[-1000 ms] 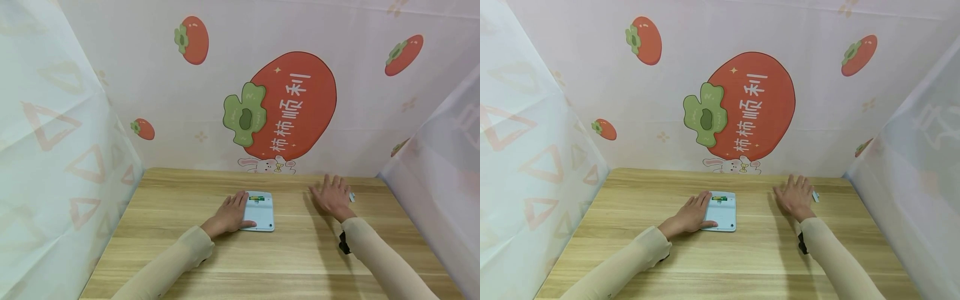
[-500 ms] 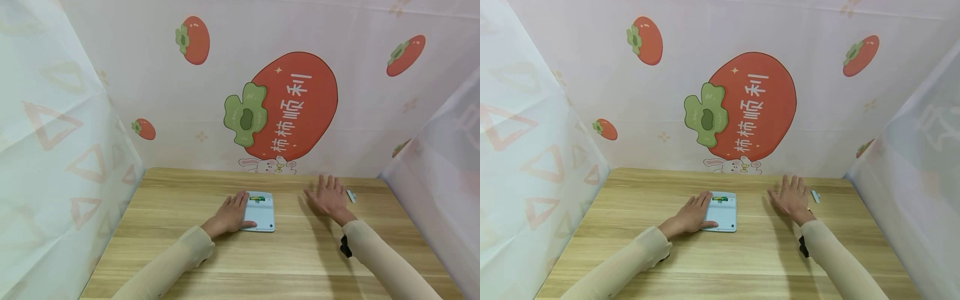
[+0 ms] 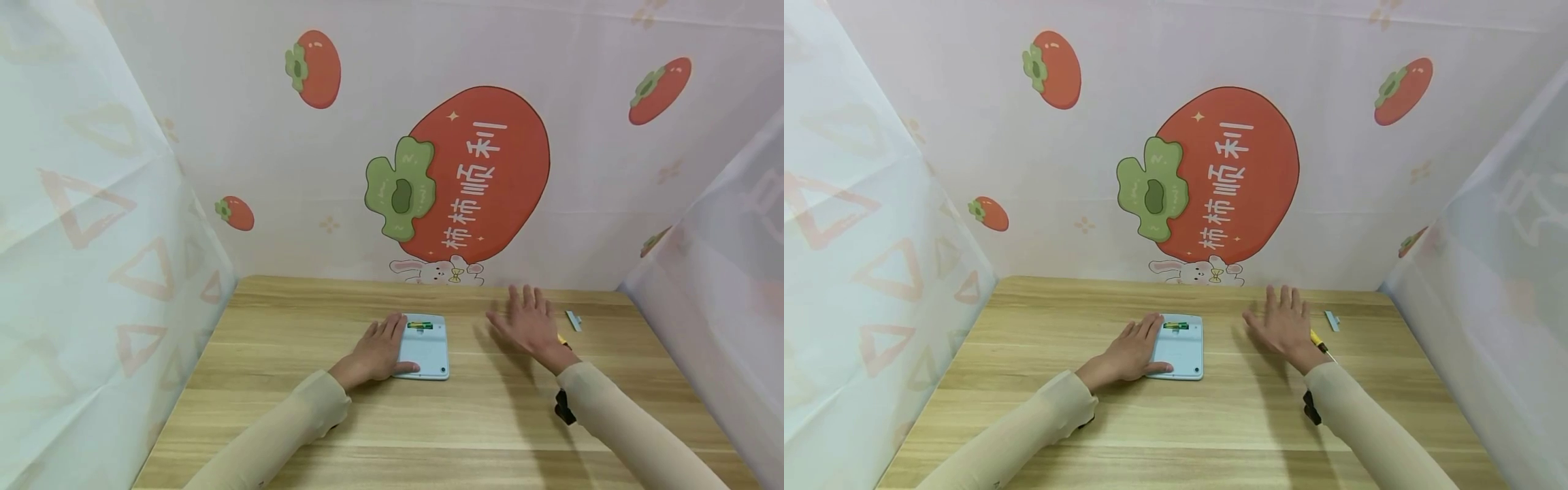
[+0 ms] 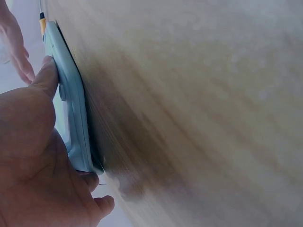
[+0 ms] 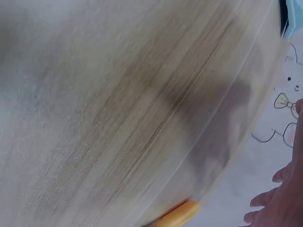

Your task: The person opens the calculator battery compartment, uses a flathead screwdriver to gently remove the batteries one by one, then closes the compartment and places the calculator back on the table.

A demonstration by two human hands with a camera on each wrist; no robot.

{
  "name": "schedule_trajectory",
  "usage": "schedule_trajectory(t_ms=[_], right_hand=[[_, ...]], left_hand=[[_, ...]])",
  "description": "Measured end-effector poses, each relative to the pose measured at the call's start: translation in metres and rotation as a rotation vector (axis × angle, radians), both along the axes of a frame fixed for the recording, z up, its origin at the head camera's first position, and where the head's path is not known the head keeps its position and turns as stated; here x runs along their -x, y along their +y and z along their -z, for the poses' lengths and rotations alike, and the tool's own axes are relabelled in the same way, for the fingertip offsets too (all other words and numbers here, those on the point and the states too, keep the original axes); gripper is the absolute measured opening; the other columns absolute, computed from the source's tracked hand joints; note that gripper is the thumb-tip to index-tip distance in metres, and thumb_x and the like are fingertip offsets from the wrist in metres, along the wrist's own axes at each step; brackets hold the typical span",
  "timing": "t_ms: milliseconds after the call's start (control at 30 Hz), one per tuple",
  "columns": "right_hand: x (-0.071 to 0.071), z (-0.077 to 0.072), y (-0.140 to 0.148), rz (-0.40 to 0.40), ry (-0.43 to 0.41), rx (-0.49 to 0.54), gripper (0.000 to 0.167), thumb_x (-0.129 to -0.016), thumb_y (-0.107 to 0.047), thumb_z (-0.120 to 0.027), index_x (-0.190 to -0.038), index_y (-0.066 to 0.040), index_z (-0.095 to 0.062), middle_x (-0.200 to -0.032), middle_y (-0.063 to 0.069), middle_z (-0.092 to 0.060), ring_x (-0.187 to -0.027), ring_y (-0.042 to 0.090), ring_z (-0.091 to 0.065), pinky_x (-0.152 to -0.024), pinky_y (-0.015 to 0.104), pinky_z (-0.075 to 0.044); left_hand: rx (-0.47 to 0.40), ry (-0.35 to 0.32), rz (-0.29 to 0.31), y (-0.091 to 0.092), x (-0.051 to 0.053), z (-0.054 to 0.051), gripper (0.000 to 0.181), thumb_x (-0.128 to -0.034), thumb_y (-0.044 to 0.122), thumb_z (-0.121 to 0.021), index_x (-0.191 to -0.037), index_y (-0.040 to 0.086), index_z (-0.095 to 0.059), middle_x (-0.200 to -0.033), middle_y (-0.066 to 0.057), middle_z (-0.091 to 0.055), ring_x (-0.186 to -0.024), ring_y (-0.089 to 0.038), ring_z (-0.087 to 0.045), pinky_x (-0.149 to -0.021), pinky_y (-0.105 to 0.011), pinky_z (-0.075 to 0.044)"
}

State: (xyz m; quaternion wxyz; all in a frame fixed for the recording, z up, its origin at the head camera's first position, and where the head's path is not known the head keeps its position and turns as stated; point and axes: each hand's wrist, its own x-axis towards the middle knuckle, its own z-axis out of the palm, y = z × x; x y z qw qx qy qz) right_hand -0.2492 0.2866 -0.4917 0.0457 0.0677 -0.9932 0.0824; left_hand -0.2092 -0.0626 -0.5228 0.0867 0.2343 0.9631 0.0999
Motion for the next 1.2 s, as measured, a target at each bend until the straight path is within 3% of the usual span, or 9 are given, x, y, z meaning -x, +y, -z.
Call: schedule_trajectory(t_ms=[867,1200], right_hand=[[-0.017,-0.01,-0.042,-0.121,0.048,-0.017,0.092,-0.1,-0.066,-0.055,-0.162,-0.001,-0.035,-0.166,0.033,-0.031,-0.154,0.055,-0.025,-0.121,0.075,-0.02],[-0.024,-0.015,-0.056,-0.208,0.004,-0.038,0.09,-0.101,-0.06,-0.058,-0.165,-0.001,-0.031,-0.166,0.03,-0.034,-0.154,0.052,-0.028,-0.123,0.071,-0.023]], left_hand=[[-0.005,0.0,0.01,0.001,-0.006,-0.013,0.107,-0.0958,0.067,-0.066,-0.166,0.002,-0.019,-0.172,-0.018,-0.022,-0.159,-0.034,-0.028,-0.128,-0.058,-0.024],[0.004,-0.012,0.008,0.001,-0.005,-0.013,0.107,-0.096,0.068,-0.065,-0.167,0.003,-0.017,-0.173,-0.018,-0.02,-0.16,-0.032,-0.026,-0.128,-0.057,-0.023]])
